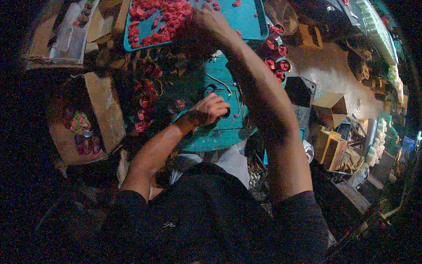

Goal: The person assembles small red firecrackers by hand. They pick up red paper pieces, fold them, insert a fuse, and place the finished units into small metal cups on a green workbench.

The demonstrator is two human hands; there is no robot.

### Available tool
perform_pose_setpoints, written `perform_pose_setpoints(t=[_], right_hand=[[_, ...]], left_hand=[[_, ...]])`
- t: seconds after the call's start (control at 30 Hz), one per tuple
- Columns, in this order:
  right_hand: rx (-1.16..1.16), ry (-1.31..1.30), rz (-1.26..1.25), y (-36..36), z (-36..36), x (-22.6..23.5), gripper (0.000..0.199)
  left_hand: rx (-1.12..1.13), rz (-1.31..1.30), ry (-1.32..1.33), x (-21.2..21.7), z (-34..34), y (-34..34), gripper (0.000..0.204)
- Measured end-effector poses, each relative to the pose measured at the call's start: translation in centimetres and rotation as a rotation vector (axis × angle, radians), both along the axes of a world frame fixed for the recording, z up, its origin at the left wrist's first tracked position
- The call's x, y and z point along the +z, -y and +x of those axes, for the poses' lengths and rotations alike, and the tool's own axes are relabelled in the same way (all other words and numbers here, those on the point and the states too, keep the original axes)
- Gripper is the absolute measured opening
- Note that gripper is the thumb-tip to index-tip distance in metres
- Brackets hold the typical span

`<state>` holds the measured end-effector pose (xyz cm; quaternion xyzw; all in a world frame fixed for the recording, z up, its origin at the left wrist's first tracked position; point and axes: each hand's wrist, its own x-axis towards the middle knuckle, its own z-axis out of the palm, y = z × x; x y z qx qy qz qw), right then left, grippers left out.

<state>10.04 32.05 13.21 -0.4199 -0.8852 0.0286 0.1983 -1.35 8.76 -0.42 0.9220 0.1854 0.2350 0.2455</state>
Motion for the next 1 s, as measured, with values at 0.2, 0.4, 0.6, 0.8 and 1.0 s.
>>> perform_pose_setpoints(t=[0.2,0.4,0.6,0.8,1.0], right_hand=[[0.296,0.441,0.348,-8.6,-1.7,-2.6,0.039],[0.125,0.379,0.803,-6.0,-4.9,-6.0,0.066],[0.01,0.116,0.802,-6.8,-5.9,-11.5,0.07],[0.012,-0.026,0.667,-7.6,-6.7,-12.5,0.055],[0.091,-0.149,0.28,-9.2,-6.9,-10.5,0.04]], left_hand=[[-0.041,0.064,-0.073,0.4,1.6,-0.9,0.014],[0.096,-0.007,0.1,1.4,0.9,-0.8,0.012],[0.139,-0.043,0.07,0.9,0.2,-0.8,0.012],[0.134,-0.025,0.1,1.1,0.7,-0.5,0.012],[0.17,-0.023,0.088,0.9,0.7,-0.3,0.011]])
